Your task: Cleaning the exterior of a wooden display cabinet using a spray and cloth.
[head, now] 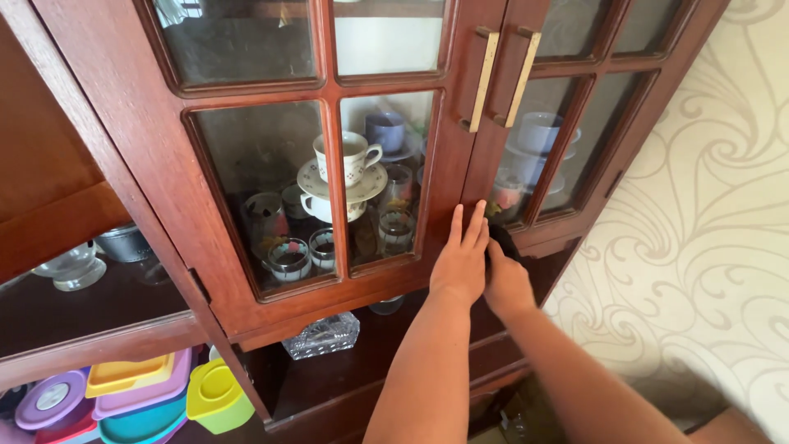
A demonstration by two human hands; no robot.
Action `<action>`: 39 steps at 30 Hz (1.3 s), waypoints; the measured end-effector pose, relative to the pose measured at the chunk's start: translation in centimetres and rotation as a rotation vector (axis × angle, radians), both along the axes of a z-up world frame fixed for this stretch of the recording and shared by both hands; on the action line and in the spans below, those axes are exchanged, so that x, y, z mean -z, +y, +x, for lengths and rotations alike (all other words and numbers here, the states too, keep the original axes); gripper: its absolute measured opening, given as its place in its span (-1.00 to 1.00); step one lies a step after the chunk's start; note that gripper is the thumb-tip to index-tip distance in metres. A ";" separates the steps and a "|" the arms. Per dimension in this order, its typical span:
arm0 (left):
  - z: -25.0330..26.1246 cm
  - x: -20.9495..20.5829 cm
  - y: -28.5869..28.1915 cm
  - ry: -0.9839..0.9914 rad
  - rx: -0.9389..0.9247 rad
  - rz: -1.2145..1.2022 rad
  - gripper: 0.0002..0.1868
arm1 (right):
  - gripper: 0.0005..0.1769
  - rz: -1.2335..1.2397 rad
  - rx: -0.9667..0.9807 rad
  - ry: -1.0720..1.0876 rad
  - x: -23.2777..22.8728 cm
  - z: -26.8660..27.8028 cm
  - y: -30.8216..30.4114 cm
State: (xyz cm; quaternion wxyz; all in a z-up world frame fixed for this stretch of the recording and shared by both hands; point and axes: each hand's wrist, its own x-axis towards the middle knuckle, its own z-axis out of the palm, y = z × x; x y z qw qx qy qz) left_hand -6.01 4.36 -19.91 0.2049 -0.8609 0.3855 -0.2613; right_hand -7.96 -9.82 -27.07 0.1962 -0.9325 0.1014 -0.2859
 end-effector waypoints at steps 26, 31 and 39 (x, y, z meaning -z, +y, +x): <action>0.6 3.1 -2.2 0.011 -0.117 -0.019 -0.28 | -0.08 -0.049 0.047 0.146 1.0 0.5 -0.1; 0.2 1.7 -1.8 0.036 -0.116 0.049 -0.31 | -0.13 -0.078 0.065 0.217 -1.5 -0.3 -0.3; -0.8 0.4 -2.0 0.065 -0.086 0.184 -0.40 | -0.12 -0.212 0.186 0.317 -2.1 0.4 -2.2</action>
